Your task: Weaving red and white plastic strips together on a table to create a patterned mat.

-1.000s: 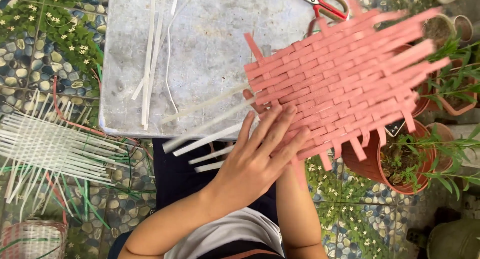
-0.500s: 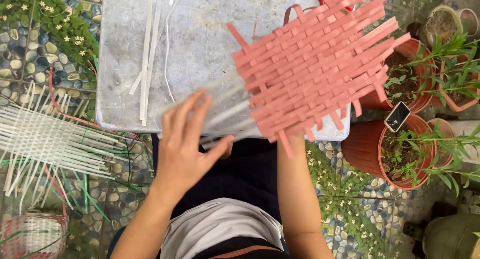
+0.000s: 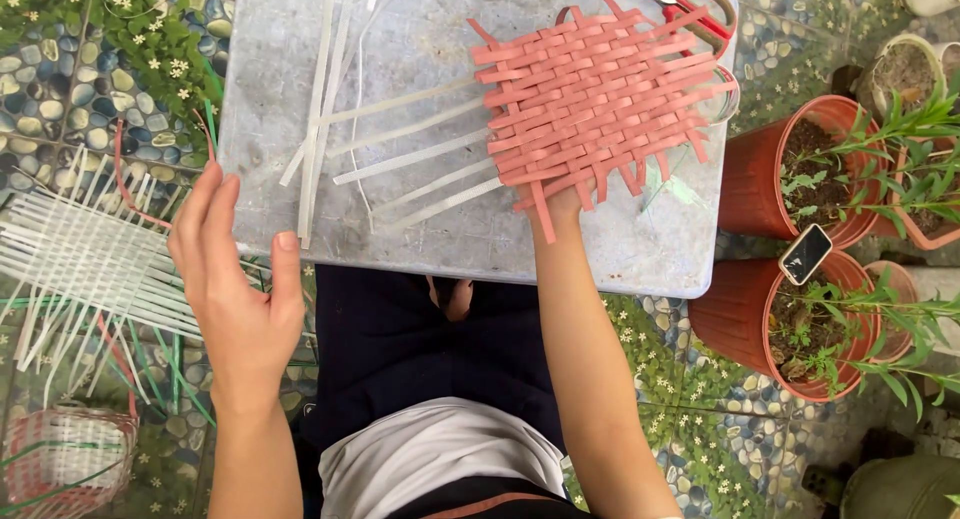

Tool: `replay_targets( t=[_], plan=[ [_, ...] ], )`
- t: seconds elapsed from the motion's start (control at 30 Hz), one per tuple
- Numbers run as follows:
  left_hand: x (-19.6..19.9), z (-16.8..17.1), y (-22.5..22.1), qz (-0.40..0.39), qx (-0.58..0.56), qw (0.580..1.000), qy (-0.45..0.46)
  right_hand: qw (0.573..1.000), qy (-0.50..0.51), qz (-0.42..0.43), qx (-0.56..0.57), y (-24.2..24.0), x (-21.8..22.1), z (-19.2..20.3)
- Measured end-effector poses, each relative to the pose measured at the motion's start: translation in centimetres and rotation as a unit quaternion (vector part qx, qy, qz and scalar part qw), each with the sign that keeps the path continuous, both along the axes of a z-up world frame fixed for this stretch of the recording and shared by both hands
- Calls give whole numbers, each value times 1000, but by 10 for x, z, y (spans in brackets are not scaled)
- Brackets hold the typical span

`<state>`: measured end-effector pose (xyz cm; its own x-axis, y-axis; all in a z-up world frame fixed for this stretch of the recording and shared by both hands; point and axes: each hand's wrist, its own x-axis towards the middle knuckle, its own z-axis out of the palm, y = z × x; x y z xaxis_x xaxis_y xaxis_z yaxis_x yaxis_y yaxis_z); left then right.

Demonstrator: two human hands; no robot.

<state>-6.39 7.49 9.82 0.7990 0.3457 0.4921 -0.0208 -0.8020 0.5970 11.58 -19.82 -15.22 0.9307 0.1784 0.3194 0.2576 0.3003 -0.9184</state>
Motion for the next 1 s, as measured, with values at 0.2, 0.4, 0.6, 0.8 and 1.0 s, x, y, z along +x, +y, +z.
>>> replay_targets(
  t=[0.2, 0.4, 0.6, 0.8, 1.0],
  plan=[
    [3, -3, 1, 2, -15, 1000, 16, 999, 2, 17, -29, -9, 8, 6],
    [18, -2, -10, -24, -17, 1000, 9, 998, -3, 21, -55, -22, 18, 13],
    [24, -5, -21, -75, -60, 995, 27, 996, -6, 34, -81, -31, 20, 16],
    [23, -6, -25, -97, -103, 990, 21, 994, -9, 52, -100, 17, -10, 175],
    [25, -13, -32, -126, -98, 987, 27, 990, -17, 66, -122, 18, -23, 226]
  ],
)
